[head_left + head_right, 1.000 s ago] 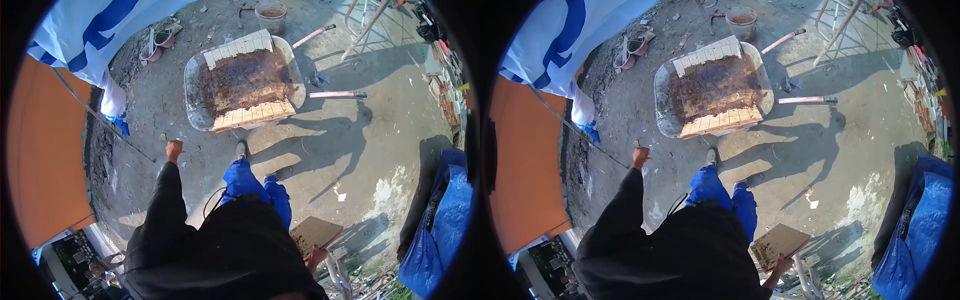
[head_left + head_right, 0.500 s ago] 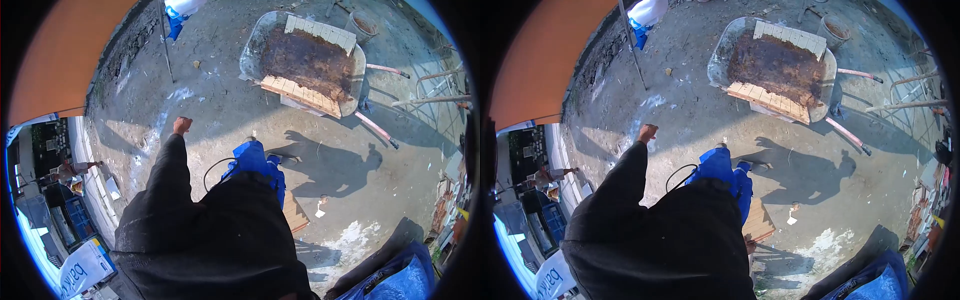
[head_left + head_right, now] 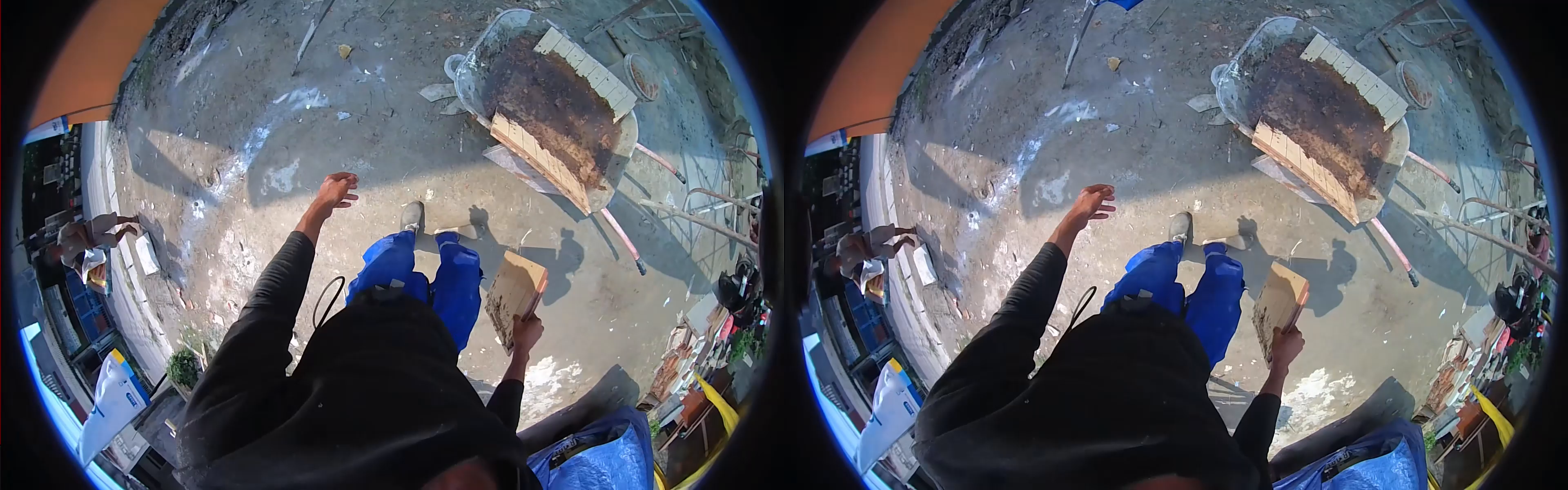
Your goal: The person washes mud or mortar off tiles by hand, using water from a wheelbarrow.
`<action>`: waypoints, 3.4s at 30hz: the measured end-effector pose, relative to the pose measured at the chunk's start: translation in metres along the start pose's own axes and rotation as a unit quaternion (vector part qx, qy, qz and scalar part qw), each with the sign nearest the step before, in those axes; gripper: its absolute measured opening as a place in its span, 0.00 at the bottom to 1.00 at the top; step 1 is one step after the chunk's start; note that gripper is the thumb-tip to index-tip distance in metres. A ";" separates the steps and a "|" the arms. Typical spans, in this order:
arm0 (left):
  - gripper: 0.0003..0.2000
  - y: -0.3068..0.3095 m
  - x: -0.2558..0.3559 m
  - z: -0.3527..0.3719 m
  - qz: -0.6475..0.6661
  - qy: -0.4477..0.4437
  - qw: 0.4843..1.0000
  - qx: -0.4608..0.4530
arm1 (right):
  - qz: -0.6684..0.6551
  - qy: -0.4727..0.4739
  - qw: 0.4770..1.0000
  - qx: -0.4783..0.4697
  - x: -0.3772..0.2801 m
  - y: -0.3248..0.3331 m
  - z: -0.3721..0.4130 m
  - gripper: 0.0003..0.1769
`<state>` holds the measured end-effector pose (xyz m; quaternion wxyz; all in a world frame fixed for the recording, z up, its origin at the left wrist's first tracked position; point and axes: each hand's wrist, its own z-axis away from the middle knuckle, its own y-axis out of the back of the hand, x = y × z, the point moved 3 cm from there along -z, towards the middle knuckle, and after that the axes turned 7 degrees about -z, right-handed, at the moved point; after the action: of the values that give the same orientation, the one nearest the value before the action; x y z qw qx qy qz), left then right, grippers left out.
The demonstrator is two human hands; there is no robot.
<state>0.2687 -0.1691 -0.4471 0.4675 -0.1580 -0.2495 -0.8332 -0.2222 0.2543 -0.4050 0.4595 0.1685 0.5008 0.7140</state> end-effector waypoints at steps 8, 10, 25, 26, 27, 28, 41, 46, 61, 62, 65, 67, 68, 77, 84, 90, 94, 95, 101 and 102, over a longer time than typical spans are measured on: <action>0.31 -0.194 0.020 -0.020 0.070 0.039 0.959 -0.273 | -0.045 0.205 0.978 -0.003 -0.148 0.012 -0.106 0.15; 0.37 -0.231 0.019 -0.027 0.087 0.084 0.950 -0.287 | -0.051 0.187 0.981 -0.026 -0.186 -0.008 -0.135 0.16; 0.35 -0.271 -0.046 -0.202 0.516 0.247 0.786 -0.235 | -0.401 -0.039 0.915 -0.002 -0.369 -0.218 -0.209 0.18; 0.35 -0.255 -0.050 -0.221 0.477 0.252 0.821 -0.187 | -0.390 -0.114 0.914 -0.003 -0.380 -0.234 -0.211 0.18; 0.35 -0.235 -0.055 -0.239 0.435 0.254 0.853 -0.137 | -0.377 -0.189 0.907 -0.008 -0.389 -0.254 -0.211 0.18; 0.35 -0.216 -0.065 -0.263 0.394 0.261 0.874 -0.110 | -0.424 -0.244 0.872 -0.003 -0.394 -0.281 -0.210 0.19; 0.26 -0.150 0.052 -0.454 -0.018 0.146 0.946 -0.288 | -0.661 -0.526 0.472 0.253 -0.517 -0.378 -0.253 0.14; 0.25 -0.183 0.090 -0.488 -0.120 0.178 0.929 -0.301 | -0.691 -0.503 0.444 0.270 -0.515 -0.373 -0.297 0.14; 0.27 -0.233 0.134 -0.542 -0.247 0.062 0.891 -0.375 | -0.766 -0.311 0.558 0.072 -0.425 -0.324 -0.332 0.59; 0.21 -0.228 0.156 -0.519 -0.203 0.114 0.911 -0.341 | -0.760 -0.292 0.578 0.060 -0.409 -0.316 -0.332 0.62; 0.18 -0.229 0.165 -0.545 -0.216 0.123 0.891 -0.379 | -0.645 -0.303 0.699 0.059 -0.357 -0.309 -0.345 0.69; 0.19 -0.235 0.173 -0.554 -0.192 0.136 0.891 -0.389 | -0.628 -0.253 0.733 0.063 -0.337 -0.326 -0.369 0.66; 0.21 -0.238 0.178 -0.558 -0.167 0.147 0.890 -0.397 | -0.609 -0.200 0.765 0.066 -0.331 -0.332 -0.383 0.64; 0.23 -0.243 0.215 -0.541 -0.142 0.104 0.942 -0.285 | -0.574 -0.124 0.807 0.061 -0.321 -0.344 -0.436 0.44; 0.22 -0.232 0.180 -0.548 0.129 -0.167 0.952 -0.220 | -0.546 -0.096 0.830 0.056 -0.314 -0.355 -0.438 0.41; 0.21 -0.242 0.153 -0.550 0.174 -0.283 0.935 -0.124 | -0.587 -0.041 0.801 0.107 -0.356 -0.339 -0.421 0.34; 0.23 -0.245 0.127 -0.545 0.278 -0.292 0.912 -0.079 | -0.580 -0.058 0.805 0.111 -0.370 -0.350 -0.382 0.29; 0.23 -0.245 0.137 -0.539 0.284 -0.293 0.910 -0.077 | -0.560 -0.046 0.814 0.145 -0.374 -0.351 -0.374 0.28; 0.17 -0.237 0.160 -0.545 0.291 -0.261 0.910 -0.141 | -0.620 -0.088 0.754 0.201 -0.412 -0.357 -0.345 0.24; 0.16 -0.237 0.157 -0.572 0.302 -0.269 0.905 -0.130 | -0.619 -0.092 0.752 0.207 -0.420 -0.355 -0.347 0.24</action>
<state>-0.0323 -0.4978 -0.9052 0.5874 -0.5034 -0.1961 -0.6026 -0.0733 -0.2595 -0.7746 0.7988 -0.0227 0.5862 0.1334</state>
